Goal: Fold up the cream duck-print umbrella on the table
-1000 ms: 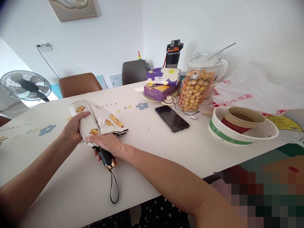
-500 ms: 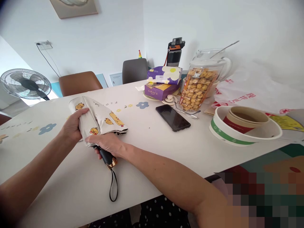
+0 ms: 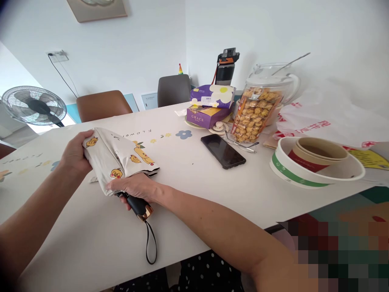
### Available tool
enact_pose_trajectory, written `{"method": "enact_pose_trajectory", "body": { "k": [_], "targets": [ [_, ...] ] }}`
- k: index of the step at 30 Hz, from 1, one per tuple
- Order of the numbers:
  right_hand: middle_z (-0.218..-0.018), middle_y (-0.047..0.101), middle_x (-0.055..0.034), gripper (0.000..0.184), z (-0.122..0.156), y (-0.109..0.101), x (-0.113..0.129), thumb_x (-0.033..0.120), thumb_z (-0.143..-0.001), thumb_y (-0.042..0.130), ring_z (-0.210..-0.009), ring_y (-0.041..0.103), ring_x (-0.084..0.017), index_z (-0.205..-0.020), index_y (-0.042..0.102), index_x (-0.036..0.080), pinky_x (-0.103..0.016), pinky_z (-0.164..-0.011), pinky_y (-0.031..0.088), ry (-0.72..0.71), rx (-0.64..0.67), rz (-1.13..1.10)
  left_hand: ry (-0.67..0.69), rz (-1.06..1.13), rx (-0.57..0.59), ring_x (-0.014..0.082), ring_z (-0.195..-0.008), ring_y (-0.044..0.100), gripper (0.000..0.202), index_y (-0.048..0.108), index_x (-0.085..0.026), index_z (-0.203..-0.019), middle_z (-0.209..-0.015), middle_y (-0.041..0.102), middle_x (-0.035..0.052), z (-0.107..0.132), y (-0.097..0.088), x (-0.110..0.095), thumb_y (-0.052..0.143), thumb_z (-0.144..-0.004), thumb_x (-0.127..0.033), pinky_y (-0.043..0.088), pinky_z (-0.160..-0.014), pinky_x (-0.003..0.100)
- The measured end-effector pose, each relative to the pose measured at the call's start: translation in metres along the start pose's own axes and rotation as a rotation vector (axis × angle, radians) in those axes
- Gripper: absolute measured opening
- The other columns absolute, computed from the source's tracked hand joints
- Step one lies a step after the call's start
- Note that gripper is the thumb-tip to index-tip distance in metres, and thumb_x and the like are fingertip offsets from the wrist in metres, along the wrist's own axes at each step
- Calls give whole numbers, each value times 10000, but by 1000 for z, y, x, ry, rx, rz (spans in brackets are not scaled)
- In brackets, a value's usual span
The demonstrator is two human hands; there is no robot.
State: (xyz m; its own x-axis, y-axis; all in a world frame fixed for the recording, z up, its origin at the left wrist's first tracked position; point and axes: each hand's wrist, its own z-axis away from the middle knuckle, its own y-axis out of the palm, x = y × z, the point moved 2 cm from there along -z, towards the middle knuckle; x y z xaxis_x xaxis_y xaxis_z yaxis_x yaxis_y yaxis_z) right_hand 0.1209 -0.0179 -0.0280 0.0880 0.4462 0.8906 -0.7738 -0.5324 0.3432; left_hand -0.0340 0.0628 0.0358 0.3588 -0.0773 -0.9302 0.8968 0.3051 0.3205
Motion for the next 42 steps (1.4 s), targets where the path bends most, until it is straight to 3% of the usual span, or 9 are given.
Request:
{"method": "enact_pose_trajectory", "body": {
  "k": [6,11,17,27,32,42],
  "targets": [
    [-511,449,37,345,2,-2,3,420,-581,725,-410,426,-80,-658,517,157,-203,-333,413,-54,-104,-56,5,-38,146,145,-794,601,226,602,-166,-934,-831,662,1,2,7,5,574,-780,-328,506,-783,256],
    [-491,467,27,304,-2,-6,6,407,-635,694,-399,437,-82,-642,521,157,-202,-342,431,-73,-189,-113,-94,-104,284,227,-869,623,345,617,-158,-1018,-911,669,89,17,21,21,622,-739,-360,523,-771,305],
    [-464,468,32,250,1,-6,13,354,-668,657,-365,449,-85,-634,497,165,-197,-332,426,-74,-262,-138,-239,-217,422,277,-796,652,410,612,-126,-1060,-907,676,141,34,30,38,672,-695,-304,552,-696,381],
    [-505,469,22,266,1,-5,12,367,-651,673,-400,469,-93,-650,514,154,-213,-337,447,-140,-222,-147,-270,-205,363,269,-727,660,392,611,-95,-1037,-926,672,160,36,32,43,676,-679,-242,562,-674,411],
    [-573,518,-6,301,-2,-6,8,383,-601,712,-476,514,-113,-683,548,144,-230,-367,476,-101,-228,-136,-282,-197,325,271,-708,662,417,599,-86,-1047,-905,671,165,34,31,46,678,-656,-208,562,-662,412],
    [-685,577,-49,316,-5,-9,5,437,-657,646,-496,543,-117,-694,587,129,-223,-396,465,-142,-208,-55,-263,-229,273,284,-691,657,392,599,-67,-988,-835,667,163,31,29,48,685,-626,-192,563,-607,407]
  ]
}}
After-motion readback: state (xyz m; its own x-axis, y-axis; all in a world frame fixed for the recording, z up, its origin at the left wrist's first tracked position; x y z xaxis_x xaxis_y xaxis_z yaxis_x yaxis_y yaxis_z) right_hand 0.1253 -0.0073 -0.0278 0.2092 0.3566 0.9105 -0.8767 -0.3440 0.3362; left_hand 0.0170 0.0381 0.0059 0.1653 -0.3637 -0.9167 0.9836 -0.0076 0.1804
